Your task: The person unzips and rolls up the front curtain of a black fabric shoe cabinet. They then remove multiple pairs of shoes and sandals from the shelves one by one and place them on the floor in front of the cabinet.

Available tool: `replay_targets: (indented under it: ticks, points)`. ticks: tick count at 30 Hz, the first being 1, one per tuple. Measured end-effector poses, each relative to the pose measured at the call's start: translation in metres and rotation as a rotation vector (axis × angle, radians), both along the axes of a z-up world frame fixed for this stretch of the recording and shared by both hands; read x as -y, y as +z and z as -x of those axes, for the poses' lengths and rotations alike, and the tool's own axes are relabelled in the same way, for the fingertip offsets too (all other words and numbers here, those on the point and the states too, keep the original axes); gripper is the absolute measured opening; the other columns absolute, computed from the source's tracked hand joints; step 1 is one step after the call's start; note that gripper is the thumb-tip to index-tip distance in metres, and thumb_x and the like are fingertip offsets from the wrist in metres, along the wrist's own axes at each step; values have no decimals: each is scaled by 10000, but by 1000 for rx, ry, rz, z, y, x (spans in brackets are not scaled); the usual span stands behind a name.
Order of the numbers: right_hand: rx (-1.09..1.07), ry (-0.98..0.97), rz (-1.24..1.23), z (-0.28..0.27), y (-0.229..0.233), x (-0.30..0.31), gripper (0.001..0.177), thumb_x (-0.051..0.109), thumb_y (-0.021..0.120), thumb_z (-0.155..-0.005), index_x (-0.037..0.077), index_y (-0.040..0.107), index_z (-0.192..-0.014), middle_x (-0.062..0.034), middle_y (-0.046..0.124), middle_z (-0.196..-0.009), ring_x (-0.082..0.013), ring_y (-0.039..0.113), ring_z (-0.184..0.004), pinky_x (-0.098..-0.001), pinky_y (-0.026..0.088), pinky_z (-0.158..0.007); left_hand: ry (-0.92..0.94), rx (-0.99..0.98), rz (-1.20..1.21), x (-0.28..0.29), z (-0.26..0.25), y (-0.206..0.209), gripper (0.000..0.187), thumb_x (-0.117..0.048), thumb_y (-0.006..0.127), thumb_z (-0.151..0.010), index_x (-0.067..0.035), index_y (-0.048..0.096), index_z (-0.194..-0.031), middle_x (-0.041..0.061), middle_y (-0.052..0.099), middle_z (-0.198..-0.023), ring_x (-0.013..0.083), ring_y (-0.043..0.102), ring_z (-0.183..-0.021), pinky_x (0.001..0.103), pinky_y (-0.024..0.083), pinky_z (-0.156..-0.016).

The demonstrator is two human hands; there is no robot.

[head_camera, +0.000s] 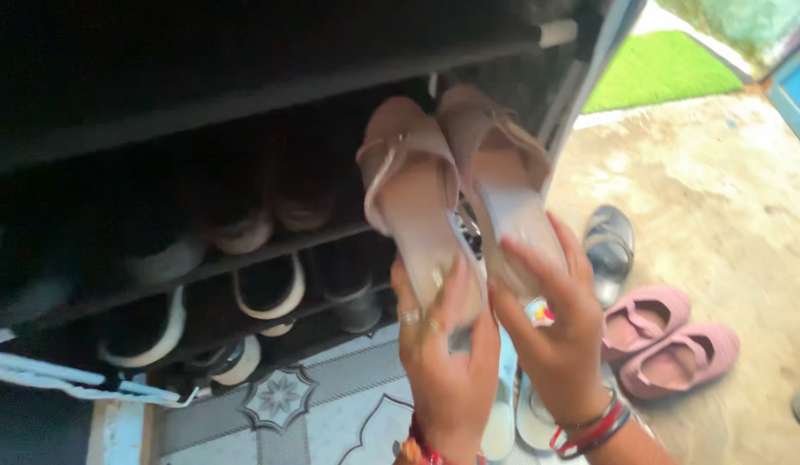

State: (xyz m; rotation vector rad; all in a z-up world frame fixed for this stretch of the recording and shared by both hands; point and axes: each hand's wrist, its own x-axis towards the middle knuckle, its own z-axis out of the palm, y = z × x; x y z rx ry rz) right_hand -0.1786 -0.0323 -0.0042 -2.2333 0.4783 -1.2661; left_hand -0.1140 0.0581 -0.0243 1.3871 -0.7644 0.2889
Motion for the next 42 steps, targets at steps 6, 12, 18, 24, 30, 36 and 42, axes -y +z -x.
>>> replay_targets:
  ticks: [6, 12, 18, 24, 30, 36, 42]
  points:
    - [31, 50, -145, 60, -68, -19, 476, 9, 696, -853, 53, 615, -1320, -249, 372, -1611, -359, 453, -1485, -398, 392, -1188, -109, 53, 18, -16, 48, -56, 617, 114, 807, -765, -89, 657, -1329, 328, 437, -1513, 515, 571, -1392, 467, 557, -1072]
    - [62, -59, -274, 109, -134, -22, 455, 16, 648, -934, 72, 588, -1381, -242, 303, -1656, -343, 410, -1508, -402, 353, -1224, -287, 33, -119, -12, 79, -109, 599, 72, 822, -745, -101, 685, -1301, 350, 361, -1569, 500, 580, -1370, 468, 566, -1054]
    - [-54, -353, -281, 160, -184, -3, 513, 22, 629, -935, 99, 554, -1436, -238, 327, -1624, -333, 398, -1485, -394, 361, -1186, -509, 64, -334, 27, 101, -139, 573, -28, 785, -747, -88, 692, -1310, 409, 383, -1534, 525, 569, -1309, 476, 532, -1047]
    - [-126, -736, -271, 217, -243, 27, 517, 24, 600, -1015, 127, 541, -1518, -197, 344, -1642, -329, 443, -1471, -406, 373, -1211, -780, 123, -411, 88, 139, -171, 525, -109, 775, -765, -130, 710, -1285, 419, 416, -1516, 508, 577, -1299, 458, 526, -1043]
    - [-116, -969, -267, 287, -317, 58, 519, 75, 562, -1040, 77, 509, -1556, -343, 270, -1574, -428, 457, -1392, -418, 395, -1127, -1008, 186, -600, 142, 197, -235, 498, -121, 742, -799, -150, 699, -1294, 383, 379, -1544, 491, 508, -1352, 466, 493, -1061]
    - [-542, -816, -511, 322, -393, 60, 527, 167, 602, -978, 64, 526, -1490, -453, 312, -1516, -535, 356, -1427, -461, 353, -1131, -1128, 218, -1173, 154, 226, -302, 437, -128, 580, -951, -77, 575, -1385, 288, 174, -1665, 487, 335, -1454, 484, 437, -1091]
    - [-459, -857, -348, 275, -350, 70, 551, 158, 580, -989, 8, 474, -1509, -372, 355, -1546, -514, 343, -1486, -469, 347, -1174, -1144, 180, -1073, 144, 198, -276, 500, -82, 531, -949, -27, 488, -1445, 339, 201, -1633, 483, 305, -1492, 503, 417, -1110]
